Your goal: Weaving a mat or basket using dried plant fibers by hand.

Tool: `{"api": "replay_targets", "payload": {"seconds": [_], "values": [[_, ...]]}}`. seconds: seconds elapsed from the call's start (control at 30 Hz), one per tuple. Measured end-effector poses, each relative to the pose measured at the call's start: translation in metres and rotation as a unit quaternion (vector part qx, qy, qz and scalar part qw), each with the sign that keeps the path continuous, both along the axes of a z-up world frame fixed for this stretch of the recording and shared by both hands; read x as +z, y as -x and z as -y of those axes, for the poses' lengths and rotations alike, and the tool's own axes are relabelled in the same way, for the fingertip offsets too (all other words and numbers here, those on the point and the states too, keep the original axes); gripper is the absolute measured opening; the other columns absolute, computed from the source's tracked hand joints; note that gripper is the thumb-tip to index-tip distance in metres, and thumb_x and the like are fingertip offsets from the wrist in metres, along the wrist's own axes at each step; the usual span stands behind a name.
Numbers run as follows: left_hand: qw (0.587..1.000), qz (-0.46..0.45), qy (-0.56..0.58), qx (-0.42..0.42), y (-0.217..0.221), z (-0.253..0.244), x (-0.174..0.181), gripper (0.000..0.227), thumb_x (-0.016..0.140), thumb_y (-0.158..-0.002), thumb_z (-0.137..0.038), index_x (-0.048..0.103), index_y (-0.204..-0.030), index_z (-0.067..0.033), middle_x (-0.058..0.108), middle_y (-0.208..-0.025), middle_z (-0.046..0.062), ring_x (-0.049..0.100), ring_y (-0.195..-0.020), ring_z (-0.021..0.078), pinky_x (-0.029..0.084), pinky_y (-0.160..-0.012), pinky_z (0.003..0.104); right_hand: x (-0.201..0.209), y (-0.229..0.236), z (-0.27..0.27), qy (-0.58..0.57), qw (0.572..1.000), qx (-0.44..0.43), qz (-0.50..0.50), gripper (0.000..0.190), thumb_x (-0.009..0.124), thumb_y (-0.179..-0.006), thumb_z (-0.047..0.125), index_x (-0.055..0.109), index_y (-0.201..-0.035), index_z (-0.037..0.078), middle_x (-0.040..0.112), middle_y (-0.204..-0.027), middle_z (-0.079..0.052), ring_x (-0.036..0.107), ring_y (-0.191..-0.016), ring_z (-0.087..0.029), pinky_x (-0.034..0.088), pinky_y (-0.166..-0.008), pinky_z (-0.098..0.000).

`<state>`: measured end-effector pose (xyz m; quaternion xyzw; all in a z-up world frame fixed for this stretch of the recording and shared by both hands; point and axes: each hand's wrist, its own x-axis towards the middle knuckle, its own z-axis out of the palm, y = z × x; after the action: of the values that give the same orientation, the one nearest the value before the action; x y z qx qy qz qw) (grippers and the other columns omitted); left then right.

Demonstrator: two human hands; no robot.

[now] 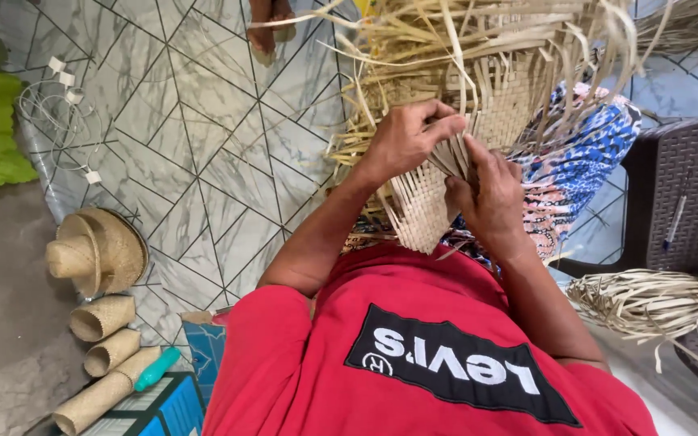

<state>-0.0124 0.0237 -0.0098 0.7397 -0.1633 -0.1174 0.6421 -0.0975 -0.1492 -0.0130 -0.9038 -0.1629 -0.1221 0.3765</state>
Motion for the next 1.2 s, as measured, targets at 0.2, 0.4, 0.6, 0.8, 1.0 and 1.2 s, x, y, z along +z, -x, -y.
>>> {"api": "replay_targets", "payload": {"seconds": [0.2, 0.4, 0.6, 0.8, 1.0, 1.2], "values": [[0.998, -0.017, -0.047, 0.049, -0.008, 0.012, -0.006, 0.024, 0.067, -0.082, -0.036, 0.068, -0.075, -0.0129, 0.064, -0.059, 0.006, 0.065, -0.061, 0.0160, 0.050, -0.064, 0.031, 0.004, 0.006, 0.008, 0.031, 0.999, 0.014, 0.002, 0.056, 0.064, -0.090, 0.019, 0.044, -0.140, 0.001, 0.061, -0.117, -0.017, 0.062, -0.095, -0.031, 0.036, -0.087, -0.0401], [0.987, -0.139, -0.026, 0.072, -0.001, 0.010, -0.012, 0.032, 0.065, -0.077, -0.038, 0.071, -0.078, -0.0067, 0.061, -0.057, 0.000, 0.044, -0.044, 0.0084, 0.036, -0.045, 0.024, 0.060, 0.008, 0.111, -0.131, 0.938, 0.074, -0.311, 0.041, 0.060, -0.086, 0.004, 0.058, -0.126, 0.006, 0.061, -0.082, -0.006, 0.055, -0.067, -0.012, 0.043, -0.058, -0.0214], [0.988, -0.098, -0.086, 0.080, 0.003, 0.023, -0.005, 0.022, 0.067, -0.078, -0.034, 0.073, -0.081, -0.0123, 0.067, -0.061, -0.003, 0.046, -0.041, 0.0059, 0.039, -0.039, 0.022, 0.099, 0.012, 0.134, 0.112, 0.988, -0.015, -0.108, 0.043, 0.075, -0.086, -0.013, 0.063, -0.127, -0.019, 0.057, -0.126, -0.033, 0.051, -0.100, -0.036, 0.042, -0.091, -0.0434], [0.968, -0.224, -0.110, 0.034, -0.006, 0.025, 0.005, 0.029, 0.068, -0.078, -0.027, 0.072, -0.096, -0.0048, 0.066, -0.068, 0.004, 0.051, -0.050, 0.0078, 0.038, -0.045, 0.021, 0.086, -0.017, 0.080, -0.002, 0.995, -0.092, 0.033, 0.007, 0.068, -0.097, -0.010, 0.063, -0.102, -0.007, 0.057, -0.112, -0.020, 0.052, -0.107, -0.033, 0.042, -0.096, -0.0468], [0.976, -0.200, -0.034, 0.084, 0.005, 0.026, 0.010, 0.021, 0.072, -0.078, -0.022, 0.070, -0.091, -0.0056, 0.051, -0.059, -0.007, 0.039, -0.051, 0.0031, 0.030, -0.046, 0.017, 0.051, -0.063, 0.032, 0.020, 0.999, 0.025, 0.003, 0.012, 0.059, -0.089, -0.009, 0.064, -0.096, 0.000, 0.056, -0.094, -0.015, 0.052, -0.076, -0.023, 0.044, -0.058, -0.0306], [0.984, 0.071, -0.105, 0.128, 0.015, 0.031, 0.015, 0.013, 0.071, -0.076, -0.010, 0.060, -0.072, -0.0060, 0.057, -0.065, 0.000, 0.046, -0.057, 0.0115, 0.040, -0.052, 0.025, 0.044, -0.074, 0.017, 0.205, 0.975, -0.004, 0.086, 0.004, 0.074, -0.088, 0.013, 0.073, -0.091, 0.015, 0.054, -0.081, -0.001, 0.047, -0.068, -0.013, 0.045, -0.054, -0.0239]]}}
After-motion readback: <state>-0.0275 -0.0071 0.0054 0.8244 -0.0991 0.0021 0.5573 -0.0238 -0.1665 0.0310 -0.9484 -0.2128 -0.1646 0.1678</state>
